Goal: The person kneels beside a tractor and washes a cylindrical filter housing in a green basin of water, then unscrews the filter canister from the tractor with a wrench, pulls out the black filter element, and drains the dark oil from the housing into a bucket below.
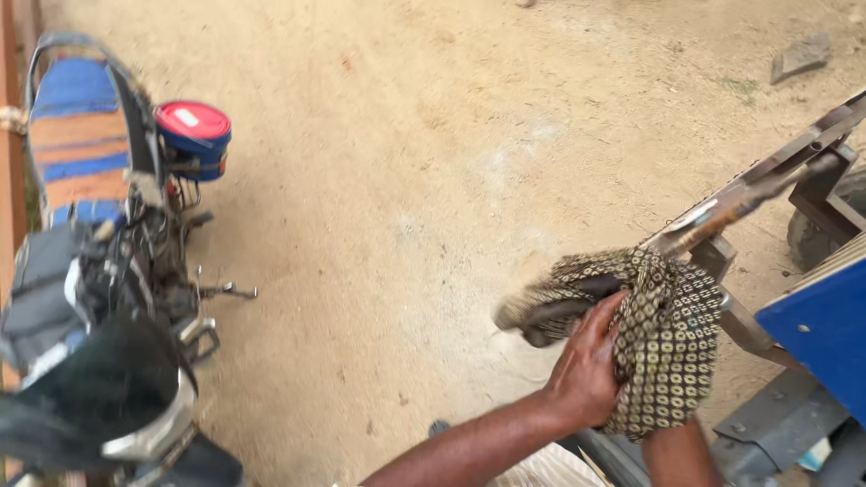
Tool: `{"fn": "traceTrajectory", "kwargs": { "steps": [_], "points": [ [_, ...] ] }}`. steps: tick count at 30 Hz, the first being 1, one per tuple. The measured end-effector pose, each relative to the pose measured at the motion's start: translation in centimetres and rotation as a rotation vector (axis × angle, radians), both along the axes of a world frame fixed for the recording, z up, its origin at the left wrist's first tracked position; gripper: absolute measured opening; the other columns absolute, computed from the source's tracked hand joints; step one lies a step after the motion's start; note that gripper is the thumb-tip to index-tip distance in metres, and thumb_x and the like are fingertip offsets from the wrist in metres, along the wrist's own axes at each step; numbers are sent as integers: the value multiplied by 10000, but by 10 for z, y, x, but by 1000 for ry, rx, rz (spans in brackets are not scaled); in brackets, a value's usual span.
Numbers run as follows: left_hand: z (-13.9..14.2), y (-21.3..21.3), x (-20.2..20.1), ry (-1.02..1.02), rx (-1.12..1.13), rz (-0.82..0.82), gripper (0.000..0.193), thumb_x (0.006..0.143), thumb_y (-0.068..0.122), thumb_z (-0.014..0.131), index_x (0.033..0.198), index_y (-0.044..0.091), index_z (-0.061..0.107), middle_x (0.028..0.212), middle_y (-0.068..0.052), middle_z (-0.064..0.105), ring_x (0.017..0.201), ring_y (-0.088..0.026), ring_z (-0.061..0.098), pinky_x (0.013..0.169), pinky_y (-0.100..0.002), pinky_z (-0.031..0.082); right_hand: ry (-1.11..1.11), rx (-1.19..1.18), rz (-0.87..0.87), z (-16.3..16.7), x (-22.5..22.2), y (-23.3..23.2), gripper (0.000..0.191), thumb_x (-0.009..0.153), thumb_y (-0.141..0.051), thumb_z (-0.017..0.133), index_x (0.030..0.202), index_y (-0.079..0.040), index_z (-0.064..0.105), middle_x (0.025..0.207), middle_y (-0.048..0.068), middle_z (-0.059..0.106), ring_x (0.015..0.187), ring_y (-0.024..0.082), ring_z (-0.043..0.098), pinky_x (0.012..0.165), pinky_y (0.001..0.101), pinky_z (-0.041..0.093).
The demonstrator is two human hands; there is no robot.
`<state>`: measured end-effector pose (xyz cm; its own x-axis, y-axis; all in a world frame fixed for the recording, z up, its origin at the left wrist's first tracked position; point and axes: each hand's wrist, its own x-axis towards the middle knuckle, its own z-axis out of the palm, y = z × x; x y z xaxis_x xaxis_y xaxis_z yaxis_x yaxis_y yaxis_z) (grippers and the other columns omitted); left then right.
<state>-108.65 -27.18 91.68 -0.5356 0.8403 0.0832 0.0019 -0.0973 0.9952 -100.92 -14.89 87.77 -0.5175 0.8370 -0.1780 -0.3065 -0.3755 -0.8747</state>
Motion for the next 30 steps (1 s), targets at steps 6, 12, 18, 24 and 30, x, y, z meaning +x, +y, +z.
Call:
{"fn": "traceTrajectory", "kwargs": {
  "steps": [6, 12, 18, 24, 30],
  "points": [
    [-40, 95, -132, -21, 66, -26, 698, 974, 256, 555, 1541, -65, 303, 1459, -261, 473, 1380, -342, 467, 1176, -470, 367, -85, 78, -23, -57, -86, 88, 306, 1108, -252, 465, 1149, 12, 615, 1008, 98, 668, 853, 167, 655, 716, 301, 596],
    [-99, 230, -263, -793, 3, -180, 602, 1011, 288, 486, 1525, 5, 355, 1442, -206, 528, 1344, -306, 530, 1131, -433, 445, -243, 216, 89, -85, -253, 191, 378, 1118, -220, 511, 1262, 119, 597, 1083, 207, 714, 904, 243, 716, 773, 353, 615],
    [-66, 361, -405, -894, 262, -99, 523, 1048, 321, 417, 1509, 75, 406, 1425, -150, 583, 1307, -270, 592, 1086, -396, 523, -459, 1009, 309, 26, -383, 287, 684, 895, 63, 491, 1561, -68, 413, 1415, 253, 592, 1295, 363, 619, 1126, 459, 508],
    [-75, 498, -507, -1257, 229, -140, 457, 1071, 284, 430, 1474, 77, 491, 1409, -143, 617, 1278, -249, 615, 1054, -368, 568, -593, 957, 225, 25, -465, 404, 709, 920, 68, 543, 1581, -144, 397, 1490, 235, 533, 1348, 443, 505, 1119, 533, 417],
    [-132, 679, -514, -987, -31, -790, 340, 1162, 211, 493, 1447, 40, 563, 1384, -105, 630, 1220, -174, 643, 1019, -288, 577, -725, 555, -109, -12, -481, 560, 637, 879, 46, 624, 1482, -125, 512, 1451, 107, 596, 1294, 227, 587, 1099, 368, 471]
  ]
}}
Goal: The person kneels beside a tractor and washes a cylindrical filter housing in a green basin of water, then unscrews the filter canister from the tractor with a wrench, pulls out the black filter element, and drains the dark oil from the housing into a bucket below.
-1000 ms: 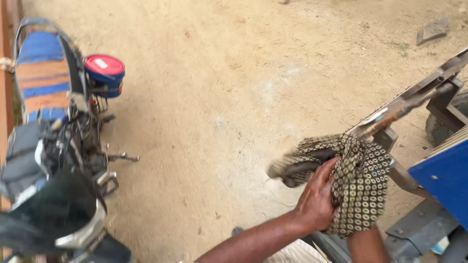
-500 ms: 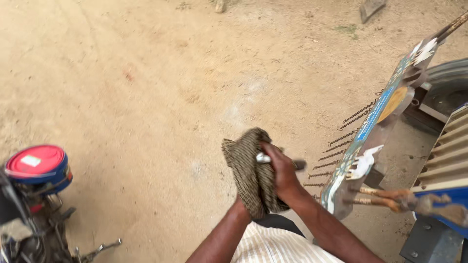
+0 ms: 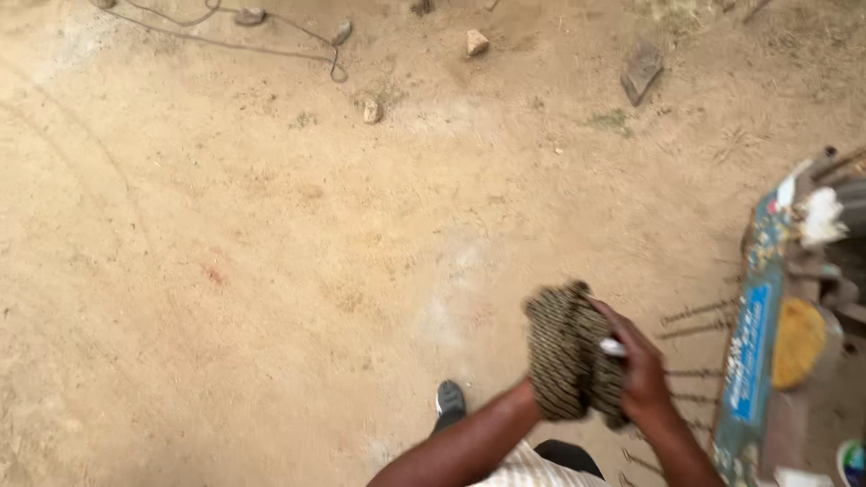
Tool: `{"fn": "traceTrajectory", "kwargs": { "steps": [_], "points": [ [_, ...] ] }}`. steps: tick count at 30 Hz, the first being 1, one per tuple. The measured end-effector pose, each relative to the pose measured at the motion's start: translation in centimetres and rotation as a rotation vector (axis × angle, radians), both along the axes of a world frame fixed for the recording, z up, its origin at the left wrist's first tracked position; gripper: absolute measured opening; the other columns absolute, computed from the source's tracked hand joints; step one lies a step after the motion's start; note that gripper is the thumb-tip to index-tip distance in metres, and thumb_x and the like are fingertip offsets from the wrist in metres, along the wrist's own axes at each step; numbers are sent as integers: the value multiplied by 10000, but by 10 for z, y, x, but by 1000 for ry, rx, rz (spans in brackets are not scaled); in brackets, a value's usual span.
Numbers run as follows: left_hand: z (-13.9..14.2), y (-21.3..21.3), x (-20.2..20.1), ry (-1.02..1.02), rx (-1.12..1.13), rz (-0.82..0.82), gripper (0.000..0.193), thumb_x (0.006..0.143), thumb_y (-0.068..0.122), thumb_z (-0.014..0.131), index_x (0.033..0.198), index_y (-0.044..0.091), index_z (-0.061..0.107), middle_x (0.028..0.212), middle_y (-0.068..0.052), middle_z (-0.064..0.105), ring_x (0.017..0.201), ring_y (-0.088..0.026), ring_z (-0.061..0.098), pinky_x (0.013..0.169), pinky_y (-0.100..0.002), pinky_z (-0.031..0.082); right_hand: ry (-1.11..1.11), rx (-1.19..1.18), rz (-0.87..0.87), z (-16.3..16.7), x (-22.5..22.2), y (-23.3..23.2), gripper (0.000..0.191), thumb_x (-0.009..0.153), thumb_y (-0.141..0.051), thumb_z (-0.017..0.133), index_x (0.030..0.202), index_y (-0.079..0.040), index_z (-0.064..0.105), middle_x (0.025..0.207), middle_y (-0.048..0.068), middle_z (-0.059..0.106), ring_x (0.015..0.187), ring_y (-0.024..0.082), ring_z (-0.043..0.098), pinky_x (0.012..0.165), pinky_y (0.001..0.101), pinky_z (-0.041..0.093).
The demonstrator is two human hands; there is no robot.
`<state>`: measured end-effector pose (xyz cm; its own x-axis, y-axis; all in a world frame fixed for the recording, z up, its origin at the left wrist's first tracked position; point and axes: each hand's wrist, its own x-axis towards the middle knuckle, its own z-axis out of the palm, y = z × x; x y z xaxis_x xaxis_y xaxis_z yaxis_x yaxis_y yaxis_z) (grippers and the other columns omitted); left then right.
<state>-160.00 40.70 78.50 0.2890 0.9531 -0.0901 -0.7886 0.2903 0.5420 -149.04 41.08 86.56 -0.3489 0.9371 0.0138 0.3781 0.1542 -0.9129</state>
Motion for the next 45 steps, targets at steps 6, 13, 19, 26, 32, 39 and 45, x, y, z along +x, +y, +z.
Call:
{"fn": "traceTrajectory", "kwargs": {
  "steps": [6, 13, 19, 26, 32, 39, 45],
  "points": [
    [-8, 114, -3, 44, 10, -292, 346, 1150, 197, 490, 1457, 45, 537, 1364, -87, 629, 1207, -164, 634, 1029, -286, 559, 77, -28, -370, -2, 24, 122, 705, 805, 115, 531, 1479, -90, 521, 1427, 137, 613, 1318, 247, 575, 1125, 365, 427],
    [-31, 268, 30, 41, -29, -337, 390, 1111, 195, 473, 1478, 62, 482, 1342, -69, 624, 1202, -167, 616, 1050, -303, 531, -86, -2, -336, -32, 51, 261, 828, 700, 140, 447, 1492, -95, 502, 1405, 181, 615, 1354, 301, 569, 1163, 381, 392],
    [-11, 469, 24, 67, 17, -50, 434, 1077, 193, 458, 1495, 77, 436, 1323, -54, 620, 1198, -170, 600, 1068, -317, 508, -192, 229, -69, -10, 42, 435, 878, 612, 106, 433, 1475, -52, 479, 1472, 252, 523, 1400, 384, 480, 1161, 432, 356],
    [6, 676, 2, 65, -15, 51, 451, 1059, 194, 451, 1494, 82, 421, 1300, -48, 622, 1177, -172, 598, 1058, -325, 504, 15, 105, -271, 56, 65, 615, 462, 1039, -341, 467, 1396, -93, 624, 1412, 140, 661, 1351, 267, 606, 1098, 432, 484],
    [-36, 843, 61, 127, -85, -259, 440, 1056, 198, 452, 1479, 79, 433, 1279, -51, 629, 1150, -173, 608, 1027, -325, 515, 603, 81, -523, 24, 88, 781, 455, 1077, -274, 476, 1356, 45, 643, 1341, 140, 719, 1283, 242, 628, 1121, 389, 453],
    [-18, 1000, 169, 287, -105, -677, 428, 1053, 202, 454, 1462, 76, 447, 1254, -54, 636, 1117, -173, 620, 992, -326, 529, 318, 5, -852, 33, 200, 940, 537, 976, -287, 582, 1464, -64, 552, 1340, 121, 720, 1283, 227, 635, 1095, 393, 457],
    [-15, 1136, 284, 355, -50, -856, 418, 1050, 206, 456, 1447, 73, 459, 1233, -56, 642, 1090, -174, 630, 962, -327, 540, 84, 217, -927, -39, 294, 1017, 754, 938, -243, 621, 1580, -50, 277, 1617, 191, 335, 1514, 334, 283, 1200, 463, 210]
  ]
}}
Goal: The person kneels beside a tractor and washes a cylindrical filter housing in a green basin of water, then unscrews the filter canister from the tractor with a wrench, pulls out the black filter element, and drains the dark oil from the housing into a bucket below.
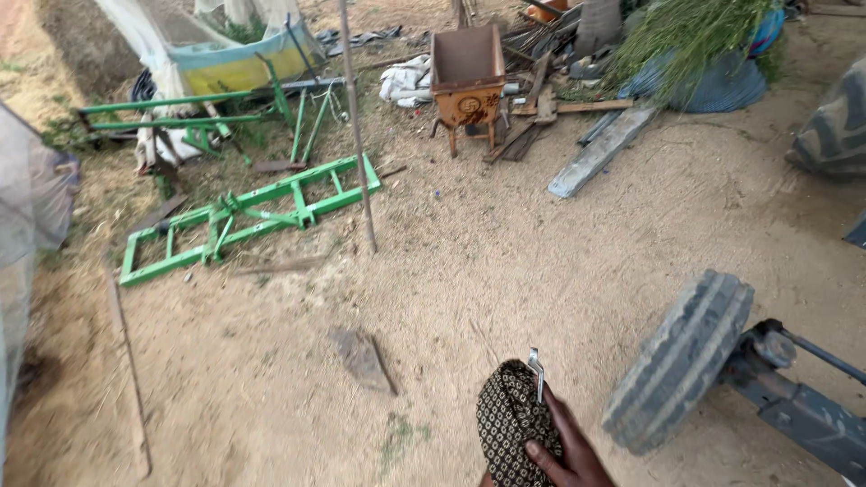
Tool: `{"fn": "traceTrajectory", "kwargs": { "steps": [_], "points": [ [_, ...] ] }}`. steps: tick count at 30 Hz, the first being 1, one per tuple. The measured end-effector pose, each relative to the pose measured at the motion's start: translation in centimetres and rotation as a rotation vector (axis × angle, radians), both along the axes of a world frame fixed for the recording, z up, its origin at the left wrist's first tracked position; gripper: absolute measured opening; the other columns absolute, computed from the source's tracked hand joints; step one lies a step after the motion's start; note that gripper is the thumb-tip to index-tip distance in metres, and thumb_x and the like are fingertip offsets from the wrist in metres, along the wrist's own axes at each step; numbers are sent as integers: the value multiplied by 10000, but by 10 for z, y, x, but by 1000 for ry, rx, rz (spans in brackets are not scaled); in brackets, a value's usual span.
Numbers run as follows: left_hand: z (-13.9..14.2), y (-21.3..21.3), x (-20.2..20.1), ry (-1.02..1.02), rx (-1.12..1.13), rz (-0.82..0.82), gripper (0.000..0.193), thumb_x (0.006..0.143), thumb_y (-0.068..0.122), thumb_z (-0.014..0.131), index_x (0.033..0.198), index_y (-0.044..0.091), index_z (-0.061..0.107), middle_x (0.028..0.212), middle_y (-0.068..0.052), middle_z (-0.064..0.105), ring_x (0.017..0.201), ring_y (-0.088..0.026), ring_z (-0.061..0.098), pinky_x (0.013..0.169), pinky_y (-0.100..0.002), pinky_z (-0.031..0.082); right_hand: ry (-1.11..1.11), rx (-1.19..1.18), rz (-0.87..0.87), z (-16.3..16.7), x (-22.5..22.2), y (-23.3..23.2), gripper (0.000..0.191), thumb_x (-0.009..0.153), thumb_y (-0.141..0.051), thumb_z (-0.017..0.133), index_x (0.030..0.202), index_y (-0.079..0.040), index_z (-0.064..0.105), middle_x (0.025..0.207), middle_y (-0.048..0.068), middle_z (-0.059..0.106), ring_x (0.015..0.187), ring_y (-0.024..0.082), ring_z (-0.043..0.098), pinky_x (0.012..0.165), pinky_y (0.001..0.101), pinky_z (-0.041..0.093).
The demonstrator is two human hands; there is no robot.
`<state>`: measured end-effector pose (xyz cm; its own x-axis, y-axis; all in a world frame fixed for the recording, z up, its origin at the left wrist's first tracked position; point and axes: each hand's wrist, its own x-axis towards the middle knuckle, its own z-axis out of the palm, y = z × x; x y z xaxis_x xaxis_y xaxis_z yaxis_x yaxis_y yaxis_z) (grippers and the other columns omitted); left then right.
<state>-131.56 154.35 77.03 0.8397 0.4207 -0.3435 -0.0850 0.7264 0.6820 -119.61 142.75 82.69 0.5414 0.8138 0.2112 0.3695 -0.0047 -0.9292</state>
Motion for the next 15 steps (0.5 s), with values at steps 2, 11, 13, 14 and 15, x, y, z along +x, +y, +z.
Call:
{"fn": "traceTrajectory", "kwargs": {
  "steps": [2, 11, 13, 14, 15],
  "points": [
    [-10, 42, 49, 6, 12, -20, 415, 1049, 207, 456, 1442, 72, 463, 1226, -57, 644, 1080, -174, 633, 952, -327, 544, 146, 115, -106, -36, 33, 36, 691, 994, -245, 498, 1608, -57, 241, 1656, 180, 323, 1554, 332, 270, 1236, 465, 178],
    [-25, 175, 279, 23, 42, 70, 402, 1045, 212, 458, 1420, 68, 481, 1195, -61, 654, 1039, -175, 648, 906, -328, 561, -168, -14, 148, -13, 249, 149, 691, 908, -124, 646, 1549, -29, 407, 1659, 189, 302, 1550, 378, 272, 1227, 503, 214],
    [-24, 205, 323, 38, 57, 86, 399, 1044, 213, 459, 1415, 67, 485, 1188, -62, 656, 1030, -175, 651, 896, -328, 565, 25, -153, 25, 14, 282, 167, 522, 958, -172, 627, 1458, -72, 513, 1563, 157, 398, 1475, 325, 385, 1196, 479, 352],
    [-24, 220, 345, 57, 55, 76, 398, 1044, 214, 459, 1413, 67, 487, 1184, -62, 657, 1025, -175, 653, 891, -328, 566, 124, -216, -53, 25, 303, 177, 443, 984, -195, 617, 1412, -95, 566, 1515, 139, 445, 1437, 297, 441, 1180, 466, 421],
    [-25, 239, 366, 67, 46, 65, 396, 1044, 215, 460, 1410, 66, 489, 1181, -63, 658, 1020, -175, 654, 886, -328, 568, 323, -320, -147, 32, 323, 189, 472, 1003, -191, 601, 1465, -118, 540, 1491, 168, 488, 1353, 370, 491, 1125, 516, 436]
  ]
}}
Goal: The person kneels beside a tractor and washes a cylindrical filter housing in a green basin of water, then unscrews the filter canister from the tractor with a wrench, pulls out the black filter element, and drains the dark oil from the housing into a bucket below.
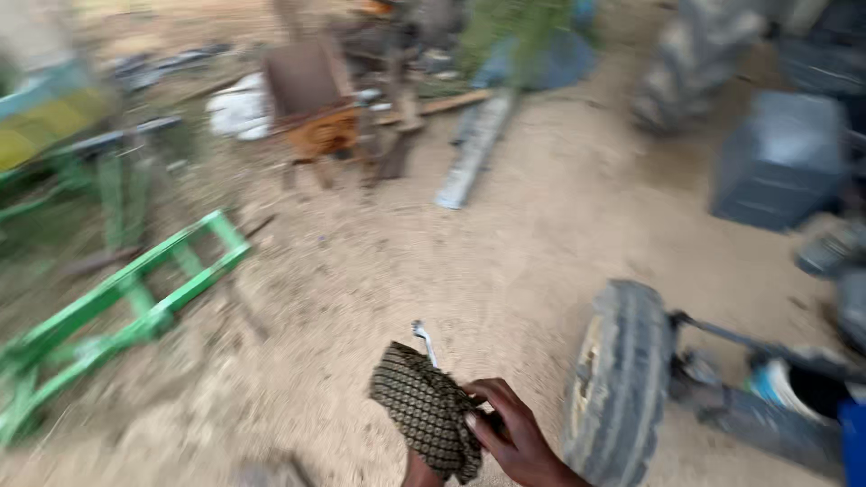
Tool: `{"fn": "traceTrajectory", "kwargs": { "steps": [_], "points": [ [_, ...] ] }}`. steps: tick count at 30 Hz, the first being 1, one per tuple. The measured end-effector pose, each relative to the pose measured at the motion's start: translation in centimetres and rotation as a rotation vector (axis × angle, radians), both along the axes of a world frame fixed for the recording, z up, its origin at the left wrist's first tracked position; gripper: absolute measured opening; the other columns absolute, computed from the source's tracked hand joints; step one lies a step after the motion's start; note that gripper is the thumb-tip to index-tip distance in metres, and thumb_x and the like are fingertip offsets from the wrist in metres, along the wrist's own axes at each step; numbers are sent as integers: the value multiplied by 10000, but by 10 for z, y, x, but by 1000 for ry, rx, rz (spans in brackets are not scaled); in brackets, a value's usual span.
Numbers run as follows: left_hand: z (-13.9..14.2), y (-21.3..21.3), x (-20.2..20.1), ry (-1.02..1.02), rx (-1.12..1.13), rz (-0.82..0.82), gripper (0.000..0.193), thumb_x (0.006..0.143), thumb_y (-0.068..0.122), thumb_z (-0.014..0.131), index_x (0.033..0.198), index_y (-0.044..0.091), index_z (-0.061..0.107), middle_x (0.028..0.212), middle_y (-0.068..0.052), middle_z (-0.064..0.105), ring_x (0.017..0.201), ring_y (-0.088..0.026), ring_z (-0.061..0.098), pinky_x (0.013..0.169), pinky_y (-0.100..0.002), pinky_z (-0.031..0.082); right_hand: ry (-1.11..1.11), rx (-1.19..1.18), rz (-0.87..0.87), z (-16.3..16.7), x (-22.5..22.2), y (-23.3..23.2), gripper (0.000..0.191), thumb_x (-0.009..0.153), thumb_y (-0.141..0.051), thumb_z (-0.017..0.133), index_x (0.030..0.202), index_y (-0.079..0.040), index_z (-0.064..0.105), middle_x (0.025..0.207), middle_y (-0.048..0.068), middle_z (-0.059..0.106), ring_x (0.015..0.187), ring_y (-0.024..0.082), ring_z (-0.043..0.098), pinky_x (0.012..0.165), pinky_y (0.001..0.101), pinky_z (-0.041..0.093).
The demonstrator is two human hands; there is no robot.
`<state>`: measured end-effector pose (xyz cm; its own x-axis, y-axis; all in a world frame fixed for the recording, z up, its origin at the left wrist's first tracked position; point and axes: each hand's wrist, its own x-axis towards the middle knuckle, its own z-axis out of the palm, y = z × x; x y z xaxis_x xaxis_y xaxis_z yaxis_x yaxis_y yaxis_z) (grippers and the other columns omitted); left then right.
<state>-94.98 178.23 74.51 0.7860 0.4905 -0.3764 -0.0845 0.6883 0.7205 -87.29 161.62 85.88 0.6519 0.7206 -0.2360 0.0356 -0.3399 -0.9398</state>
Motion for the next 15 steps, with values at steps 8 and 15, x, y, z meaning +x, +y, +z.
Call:
{"fn": "traceTrajectory", "kwargs": {
  "steps": [8, 15],
  "points": [
    [-31, 73, 258, 54, 9, -423, 386, 1040, 219, 462, 1390, 63, 505, 1153, -66, 666, 984, -176, 668, 846, -329, 583, 593, 331, -682, -24, 205, 99, 586, 898, -62, 505, 1467, -202, 476, 1346, 70, 694, 1228, 207, 667, 1023, 302, 536],
    [-20, 108, 452, 70, 60, -789, 378, 1037, 223, 463, 1373, 59, 519, 1128, -69, 673, 951, -176, 679, 811, -329, 597, 813, 542, -1199, -1, 353, 128, 446, 952, -345, 530, 1368, -187, 565, 1267, 114, 695, 1139, 245, 663, 942, 412, 558]
  ]
}}
